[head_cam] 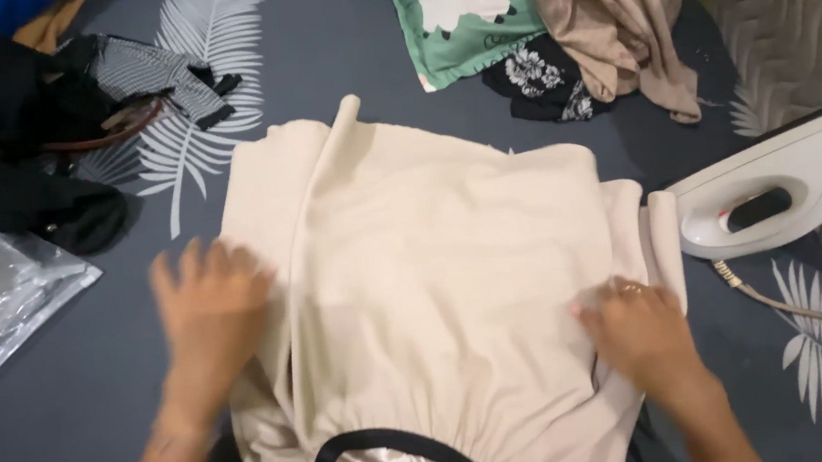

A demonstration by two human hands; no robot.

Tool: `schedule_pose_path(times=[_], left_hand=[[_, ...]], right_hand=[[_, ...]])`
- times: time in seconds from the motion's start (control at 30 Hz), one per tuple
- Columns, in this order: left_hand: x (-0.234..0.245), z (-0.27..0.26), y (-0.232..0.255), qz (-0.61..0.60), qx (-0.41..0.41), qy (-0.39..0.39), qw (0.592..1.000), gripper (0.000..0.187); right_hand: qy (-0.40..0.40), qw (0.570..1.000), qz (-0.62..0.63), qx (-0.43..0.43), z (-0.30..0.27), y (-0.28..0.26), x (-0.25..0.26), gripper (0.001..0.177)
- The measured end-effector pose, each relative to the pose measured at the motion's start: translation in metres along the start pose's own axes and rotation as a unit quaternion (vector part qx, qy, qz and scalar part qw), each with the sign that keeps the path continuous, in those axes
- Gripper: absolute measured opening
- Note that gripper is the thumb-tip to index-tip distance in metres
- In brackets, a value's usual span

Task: The recorder is ironing a light-colored skirt on a bed.

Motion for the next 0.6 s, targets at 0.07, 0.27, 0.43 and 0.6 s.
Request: schedule_pose_path(times=[0.07, 0.27, 0.43, 0.6], left_hand=[[0.02, -0.013, -0.002, -0.066, 0.007, -0.004, 0.998, 0.027], [-0.013, -0.151, 0.096, -0.376, -0.116, -0.119, 0.912, 0.021], [-0.007, -0.158, 0.141, -0.583, -0.233, -0.208, 0.75, 0.017], [0.06, -0.096, 0.115, -0.512, -0.299, -0.096, 0.799, 0.034]], right_hand=[[-0.014, 0.987, 0.124, 0.097, -0.032, -0.028, 0.041, 0.041], [-0.024, 0.865, 0.307, 0.397, -0.097, -0.101, 0.014, 0.046], [-0.063, 0.884, 0.295, 0.357, -0.082, -0.1, 0.032, 0.045], [0.024, 0.92, 0.371, 0.121, -0.055, -0.046, 0.078, 0.019]])
Point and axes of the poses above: each hand's wrist, its own z-axis towards the middle knuckle, its own x-axis out of the back of the hand, y = z × x, the point moved 3 cm from there along z, towards the middle knuckle, and after that the axes turned 7 degrees about -x, right-handed, at the moved point
